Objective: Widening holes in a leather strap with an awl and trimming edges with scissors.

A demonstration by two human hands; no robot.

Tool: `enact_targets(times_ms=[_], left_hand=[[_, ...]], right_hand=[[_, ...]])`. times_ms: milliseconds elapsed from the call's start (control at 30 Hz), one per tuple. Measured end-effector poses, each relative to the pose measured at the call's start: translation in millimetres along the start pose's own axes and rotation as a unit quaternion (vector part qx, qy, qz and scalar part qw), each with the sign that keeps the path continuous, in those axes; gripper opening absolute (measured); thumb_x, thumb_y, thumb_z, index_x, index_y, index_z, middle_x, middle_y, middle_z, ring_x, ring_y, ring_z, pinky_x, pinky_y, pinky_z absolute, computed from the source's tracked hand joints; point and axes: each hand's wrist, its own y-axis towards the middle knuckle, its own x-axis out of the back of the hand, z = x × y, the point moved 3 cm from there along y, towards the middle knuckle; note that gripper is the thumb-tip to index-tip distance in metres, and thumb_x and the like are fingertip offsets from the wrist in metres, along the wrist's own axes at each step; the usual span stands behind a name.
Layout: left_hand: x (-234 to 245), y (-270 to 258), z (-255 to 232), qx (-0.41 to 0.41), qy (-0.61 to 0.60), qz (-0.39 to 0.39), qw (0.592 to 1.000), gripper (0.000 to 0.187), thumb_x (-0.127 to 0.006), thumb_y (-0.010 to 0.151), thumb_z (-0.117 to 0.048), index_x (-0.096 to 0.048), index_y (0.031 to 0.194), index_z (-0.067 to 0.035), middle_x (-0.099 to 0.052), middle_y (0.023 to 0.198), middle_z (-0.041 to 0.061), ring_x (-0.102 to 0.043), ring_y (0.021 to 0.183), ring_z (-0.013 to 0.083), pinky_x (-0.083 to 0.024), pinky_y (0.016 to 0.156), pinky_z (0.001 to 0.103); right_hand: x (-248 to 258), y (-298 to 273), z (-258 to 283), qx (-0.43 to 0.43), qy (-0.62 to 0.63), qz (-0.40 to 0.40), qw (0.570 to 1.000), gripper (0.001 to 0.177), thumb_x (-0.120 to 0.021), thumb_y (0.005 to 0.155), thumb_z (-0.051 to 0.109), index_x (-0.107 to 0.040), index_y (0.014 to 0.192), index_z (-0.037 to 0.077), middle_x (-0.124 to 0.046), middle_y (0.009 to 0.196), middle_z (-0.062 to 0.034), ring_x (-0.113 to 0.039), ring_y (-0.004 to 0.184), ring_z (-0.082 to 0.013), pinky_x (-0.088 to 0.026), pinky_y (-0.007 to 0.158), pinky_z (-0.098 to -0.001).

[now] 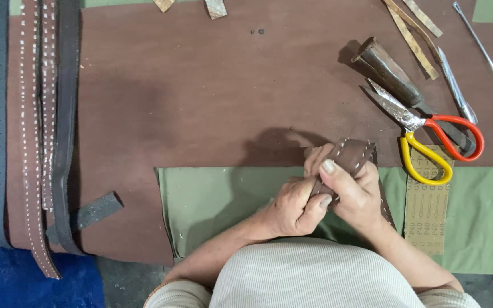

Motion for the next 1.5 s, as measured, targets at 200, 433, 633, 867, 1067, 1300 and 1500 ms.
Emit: enact_targets(times_ms=[200,433,633,867,1067,1300,1500], left_hand=[[-6,-20,17,-0.034,0.029,-0.019,0.999,0.03,-0.057,0.1,-0.019,-0.055,0.073,-0.006,-0.053,0.057,0.011,-0.049,0.041,0.0329,-0.046,0.042,0.04],[-9,-8,0,-0.048,0.091,0.021,0.994,0.04,-0.039,0.107,-0.026,-0.041,0.073,-0.004,-0.041,0.062,0.008,-0.043,0.049,0.0288,-0.039,0.05,0.044],[-11,-11,5,-0.079,0.097,0.001,0.992,0.036,-0.045,0.103,-0.021,-0.04,0.071,-0.005,-0.04,0.059,0.006,-0.044,0.047,0.0268,-0.04,0.049,0.042],[-8,-11,15,-0.103,0.052,-0.013,0.993,0.036,-0.052,0.101,-0.02,-0.046,0.07,-0.004,-0.043,0.056,0.01,-0.046,0.043,0.0301,-0.042,0.045,0.04],[0,6,6,-0.138,0.076,-0.02,0.987,0.03,-0.054,0.097,-0.013,-0.051,0.069,-0.002,-0.044,0.052,0.015,-0.046,0.038,0.0375,-0.042,0.039,0.041],[-3,15,8,-0.114,0.019,-0.037,0.993,0.026,-0.052,0.098,-0.009,-0.051,0.073,-0.002,-0.049,0.054,0.012,-0.044,0.04,0.0275,-0.039,0.04,0.035],[-8,18,-27,-0.135,0.065,0.003,0.989,0.027,-0.051,0.097,-0.007,-0.048,0.071,-0.004,-0.049,0.051,0.014,-0.045,0.038,0.0311,-0.04,0.038,0.037]], right_hand=[[-5,7,11,0.012,-0.028,0.023,0.999,0.024,-0.054,0.097,0.004,-0.061,0.076,-0.003,-0.054,0.062,-0.0166,-0.052,0.055,-0.0298,-0.048,0.055,-0.0371],[-4,-4,11,-0.02,-0.057,-0.015,0.998,0.017,-0.052,0.099,0.013,-0.053,0.084,0.005,-0.057,0.079,-0.0091,-0.06,0.074,-0.0245,-0.05,0.081,-0.0441],[-4,-3,12,-0.027,-0.045,-0.011,0.999,0.016,-0.053,0.099,0.014,-0.054,0.086,0.005,-0.056,0.079,-0.0076,-0.058,0.075,-0.0223,-0.047,0.083,-0.045],[0,5,5,-0.003,-0.029,0.017,0.999,0.021,-0.054,0.097,0.011,-0.057,0.079,0.0,-0.055,0.071,-0.0113,-0.058,0.068,-0.025,-0.048,0.072,-0.0399],[-1,-1,4,0.053,-0.026,0.0,0.998,0.027,-0.055,0.099,0.008,-0.061,0.077,-0.005,-0.055,0.066,-0.0151,-0.056,0.062,-0.0246,-0.047,0.062,-0.0362],[4,-10,-11,0.053,-0.027,-0.113,0.992,0.029,-0.058,0.101,0.005,-0.055,0.072,0.001,-0.049,0.061,-0.0109,-0.036,0.054,-0.0091,-0.032,0.051,-0.0252],[-13,-14,10,0.057,-0.033,-0.149,0.987,0.026,-0.061,0.096,0.007,-0.06,0.072,-0.002,-0.047,0.051,-0.0095,-0.036,0.044,-0.0074,-0.028,0.043,-0.0234]])
